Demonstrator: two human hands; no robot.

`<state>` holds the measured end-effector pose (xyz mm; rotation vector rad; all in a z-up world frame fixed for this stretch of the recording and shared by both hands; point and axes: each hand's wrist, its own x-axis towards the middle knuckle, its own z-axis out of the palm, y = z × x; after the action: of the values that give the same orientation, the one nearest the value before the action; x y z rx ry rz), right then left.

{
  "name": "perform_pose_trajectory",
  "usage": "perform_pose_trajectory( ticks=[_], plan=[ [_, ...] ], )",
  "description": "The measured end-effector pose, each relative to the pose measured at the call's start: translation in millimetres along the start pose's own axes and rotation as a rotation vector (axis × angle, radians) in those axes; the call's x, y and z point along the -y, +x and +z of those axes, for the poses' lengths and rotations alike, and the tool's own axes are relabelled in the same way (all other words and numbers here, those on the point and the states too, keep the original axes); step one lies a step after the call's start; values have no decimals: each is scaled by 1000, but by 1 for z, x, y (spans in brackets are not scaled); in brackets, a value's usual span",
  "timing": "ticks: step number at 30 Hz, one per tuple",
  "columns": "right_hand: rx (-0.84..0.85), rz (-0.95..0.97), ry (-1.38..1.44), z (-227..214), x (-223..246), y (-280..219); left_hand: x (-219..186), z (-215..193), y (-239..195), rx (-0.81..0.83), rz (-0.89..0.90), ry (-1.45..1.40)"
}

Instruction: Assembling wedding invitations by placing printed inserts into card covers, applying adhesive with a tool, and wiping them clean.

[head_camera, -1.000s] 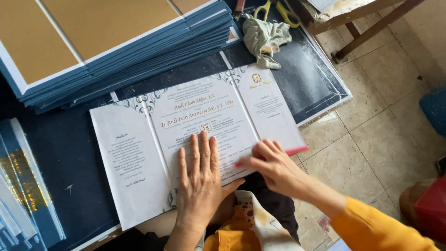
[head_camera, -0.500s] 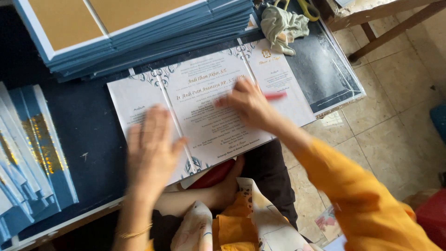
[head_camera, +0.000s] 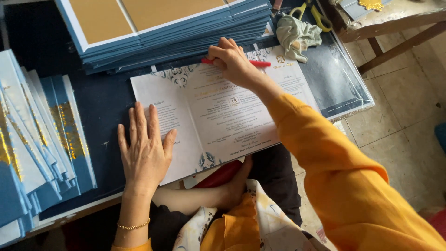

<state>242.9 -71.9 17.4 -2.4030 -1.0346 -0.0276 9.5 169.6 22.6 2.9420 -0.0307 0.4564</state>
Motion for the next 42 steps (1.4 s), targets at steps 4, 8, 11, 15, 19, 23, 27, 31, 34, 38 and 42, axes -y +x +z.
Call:
perform_pose_trajectory(
  ticks=[4, 8, 11, 15, 19, 23, 27, 31, 34, 38, 42],
  plan=[
    [-127, -236, -146, 12, 63, -73, 24, -6, 2, 26, 38, -141],
    [136, -124, -70, -8, 156, -157, 54, -6, -14, -35, 118, -159],
    [198, -204, -48, -1, 127, -131, 48, -11, -21, -42, 76, -85],
    [-31, -315, -57, 38, 54, -12, 48, -13, -23, -75, 69, -131],
    [-100, -211, -111, 54, 45, 44, 46, -13, -24, -6, -12, -264],
    [-106, -409, -156, 47, 133, -32, 47, -11, -24, 18, 0, -228],
    [77, -389, -26, 40, 200, -98, 46, -20, -39, 81, -1, -284],
    [139, -434, -73, 57, 168, -34, 44, -29, -68, 50, 85, -207],
    [30, -372, -129, 82, 143, 50, 43, -31, -75, 49, 2, -217],
    [-76, -246, -240, 101, 143, 91, 42, -32, -74, 81, -69, -278],
    [-2, -311, -259, 94, 181, 0, 42, -29, -77, 45, -69, -270]
  ],
)
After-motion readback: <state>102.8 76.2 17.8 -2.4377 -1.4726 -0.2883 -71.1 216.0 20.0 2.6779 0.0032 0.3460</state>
